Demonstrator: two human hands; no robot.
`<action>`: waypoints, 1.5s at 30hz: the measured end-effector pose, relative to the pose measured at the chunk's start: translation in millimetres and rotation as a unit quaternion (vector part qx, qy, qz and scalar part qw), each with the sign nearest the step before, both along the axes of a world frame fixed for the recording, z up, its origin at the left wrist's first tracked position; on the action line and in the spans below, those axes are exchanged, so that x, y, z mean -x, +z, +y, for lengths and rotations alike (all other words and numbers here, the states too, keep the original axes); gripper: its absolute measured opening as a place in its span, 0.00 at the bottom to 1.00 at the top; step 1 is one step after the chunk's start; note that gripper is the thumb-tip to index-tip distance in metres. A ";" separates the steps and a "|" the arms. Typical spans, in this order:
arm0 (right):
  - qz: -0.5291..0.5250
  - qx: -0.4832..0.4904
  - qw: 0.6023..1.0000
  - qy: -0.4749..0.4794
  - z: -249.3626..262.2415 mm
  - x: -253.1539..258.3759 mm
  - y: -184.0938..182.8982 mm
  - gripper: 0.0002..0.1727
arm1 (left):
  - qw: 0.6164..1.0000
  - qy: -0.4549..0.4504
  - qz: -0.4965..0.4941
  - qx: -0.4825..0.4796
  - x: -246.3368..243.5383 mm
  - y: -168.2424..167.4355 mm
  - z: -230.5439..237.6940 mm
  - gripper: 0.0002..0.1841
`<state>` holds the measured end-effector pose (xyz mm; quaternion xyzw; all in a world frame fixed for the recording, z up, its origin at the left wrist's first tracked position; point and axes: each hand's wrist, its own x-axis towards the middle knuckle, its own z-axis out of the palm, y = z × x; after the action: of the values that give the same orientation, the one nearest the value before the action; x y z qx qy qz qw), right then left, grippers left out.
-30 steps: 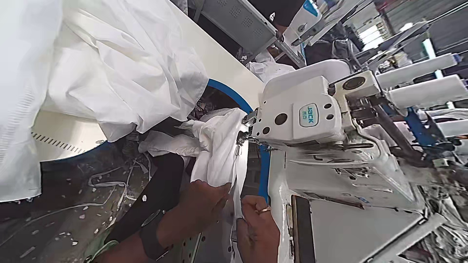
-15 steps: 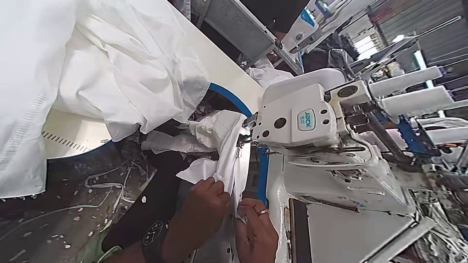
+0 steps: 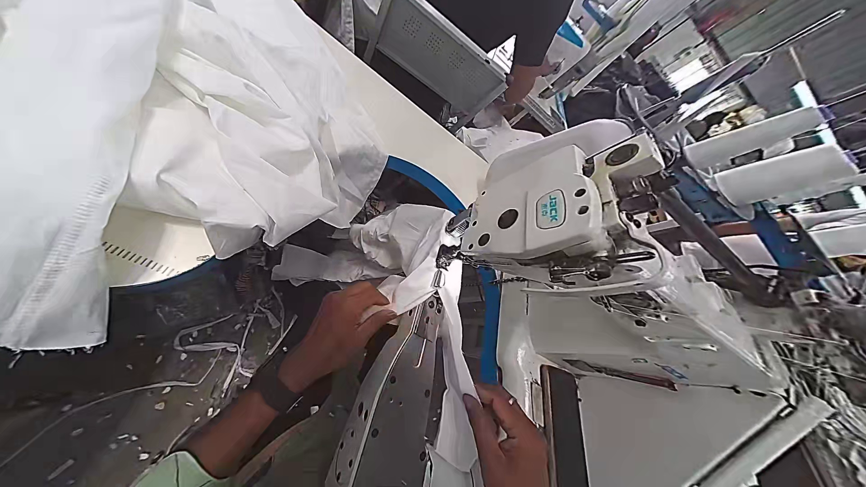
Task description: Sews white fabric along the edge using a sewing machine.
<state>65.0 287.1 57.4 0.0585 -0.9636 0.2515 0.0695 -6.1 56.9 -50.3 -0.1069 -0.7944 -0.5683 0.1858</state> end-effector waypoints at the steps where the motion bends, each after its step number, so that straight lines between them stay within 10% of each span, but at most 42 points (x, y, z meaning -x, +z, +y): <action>1: 0.016 0.005 1.000 0.016 -2.9 -2.0 4.3 0.09 | 1.000 0.012 0.024 0.003 -5.4 0.7 -1.3 0.16; 25: 0.312 -0.112 0.941 0.071 -60.3 49.5 -43.8 0.08 | 0.996 0.001 0.032 -0.078 -12.0 16.9 57.4 0.10; 37: 0.265 -0.079 0.959 0.055 -57.0 72.4 -49.1 0.11 | 0.992 0.067 0.106 0.036 29.3 19.6 66.1 0.09; 43: 0.105 -0.198 0.925 -0.307 79.0 13.4 -14.2 0.38 | 0.997 -0.021 -0.069 -0.024 63.0 89.4 -11.6 0.22; 45: 0.020 -0.238 0.891 -0.386 110.0 0.4 -29.9 0.45 | 0.960 -0.125 -0.211 -0.134 112.6 59.7 4.9 0.33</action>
<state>64.6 397.1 27.5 -0.2986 -0.9396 -0.0336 0.1640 -118.6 61.8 9.4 -0.0575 -0.7124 -0.6979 -0.0460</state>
